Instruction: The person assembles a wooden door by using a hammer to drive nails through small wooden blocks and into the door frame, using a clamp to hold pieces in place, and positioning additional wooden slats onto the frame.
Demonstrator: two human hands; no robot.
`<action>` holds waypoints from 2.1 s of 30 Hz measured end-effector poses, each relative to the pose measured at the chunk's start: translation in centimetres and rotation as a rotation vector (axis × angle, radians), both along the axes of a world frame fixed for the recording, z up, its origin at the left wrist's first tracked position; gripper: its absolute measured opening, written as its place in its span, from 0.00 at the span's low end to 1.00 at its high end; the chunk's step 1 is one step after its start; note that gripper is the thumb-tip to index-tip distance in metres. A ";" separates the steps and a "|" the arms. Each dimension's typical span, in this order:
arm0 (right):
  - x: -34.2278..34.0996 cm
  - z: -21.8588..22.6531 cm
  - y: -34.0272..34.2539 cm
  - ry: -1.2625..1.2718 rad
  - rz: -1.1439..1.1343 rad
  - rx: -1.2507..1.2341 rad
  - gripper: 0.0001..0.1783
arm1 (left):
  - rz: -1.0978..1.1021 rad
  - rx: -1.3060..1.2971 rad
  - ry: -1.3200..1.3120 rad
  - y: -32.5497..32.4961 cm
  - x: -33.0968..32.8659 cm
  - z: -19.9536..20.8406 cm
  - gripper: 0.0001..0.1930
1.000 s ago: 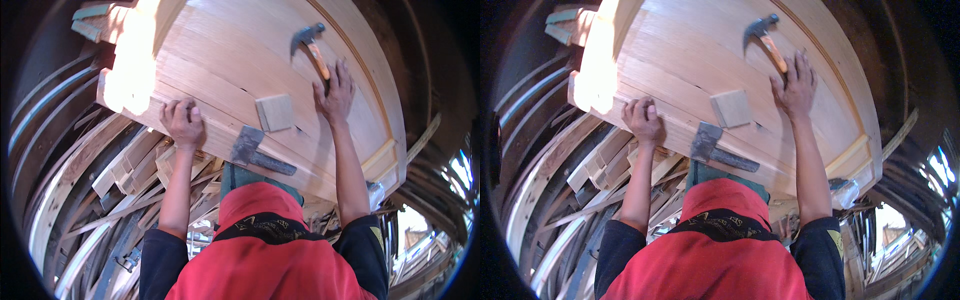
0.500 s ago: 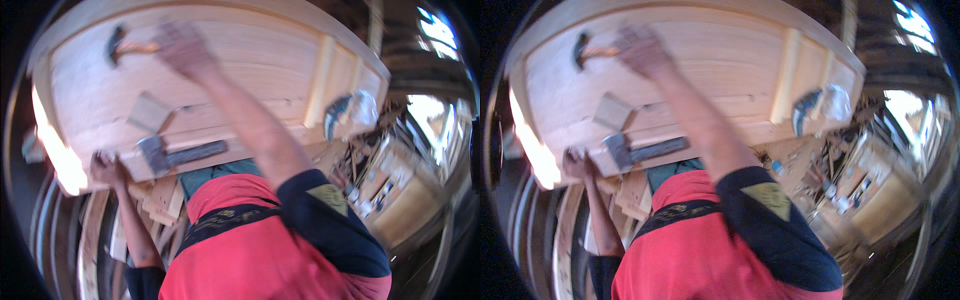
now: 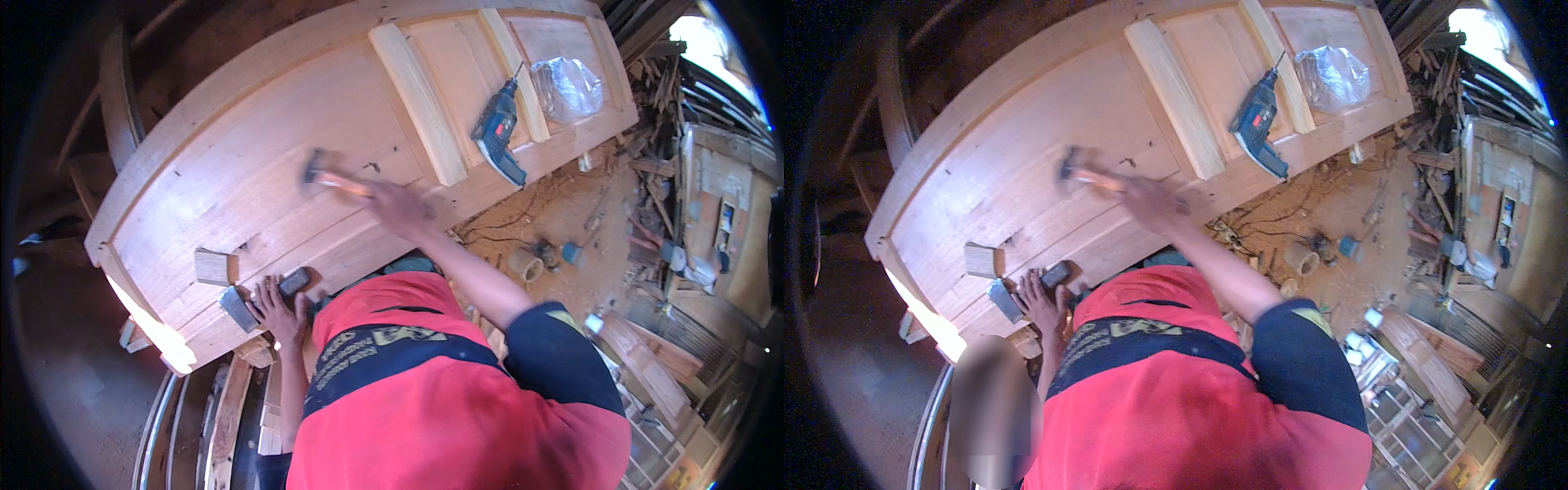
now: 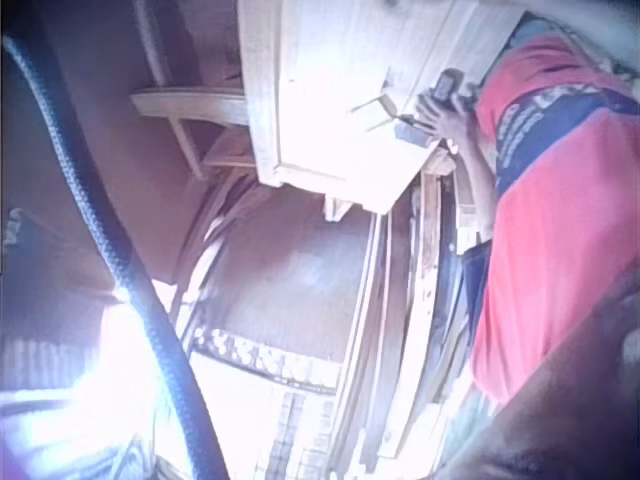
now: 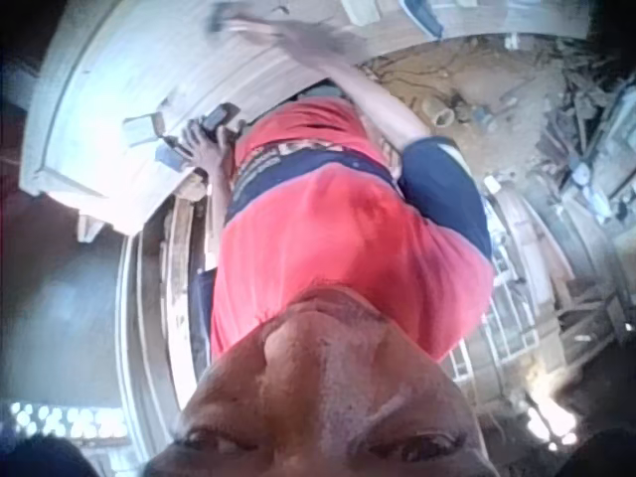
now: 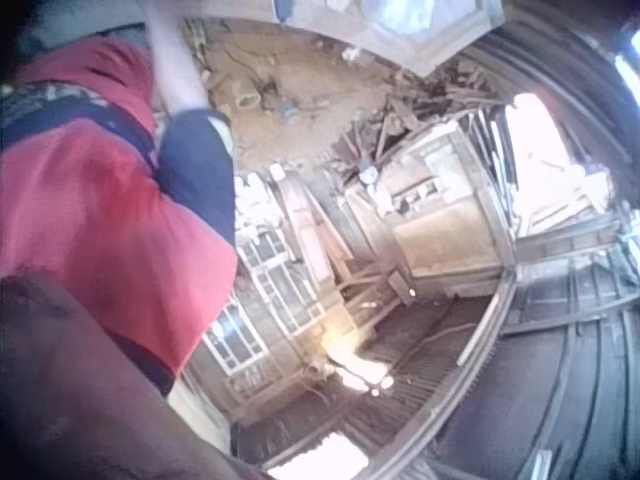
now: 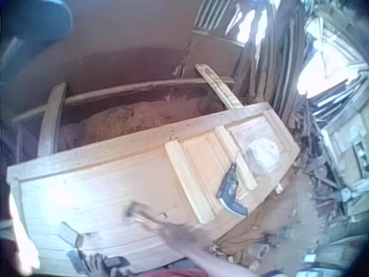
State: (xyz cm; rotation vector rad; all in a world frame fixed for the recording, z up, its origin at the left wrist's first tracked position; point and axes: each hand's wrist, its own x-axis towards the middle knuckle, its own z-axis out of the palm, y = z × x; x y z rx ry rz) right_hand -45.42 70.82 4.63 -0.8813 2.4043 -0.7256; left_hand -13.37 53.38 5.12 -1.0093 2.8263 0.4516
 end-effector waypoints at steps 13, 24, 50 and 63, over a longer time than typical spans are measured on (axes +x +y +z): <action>-5.3 1.6 20.0 0.190 -0.173 0.055 0.19 | 0.059 0.026 -0.135 0.2 -3.8 1.4 0.30; -8.4 0.9 20.9 0.176 -0.201 -0.068 0.17 | -0.002 0.114 -0.113 0.8 -6.3 3.1 0.29; 2.0 5.5 29.6 0.217 -0.660 -0.093 0.16 | -0.025 0.189 0.300 1.7 -19.1 -2.6 0.35; 6.0 4.5 30.7 0.218 -0.477 -0.039 0.16 | -0.087 0.220 0.104 15.4 -26.7 0.9 0.39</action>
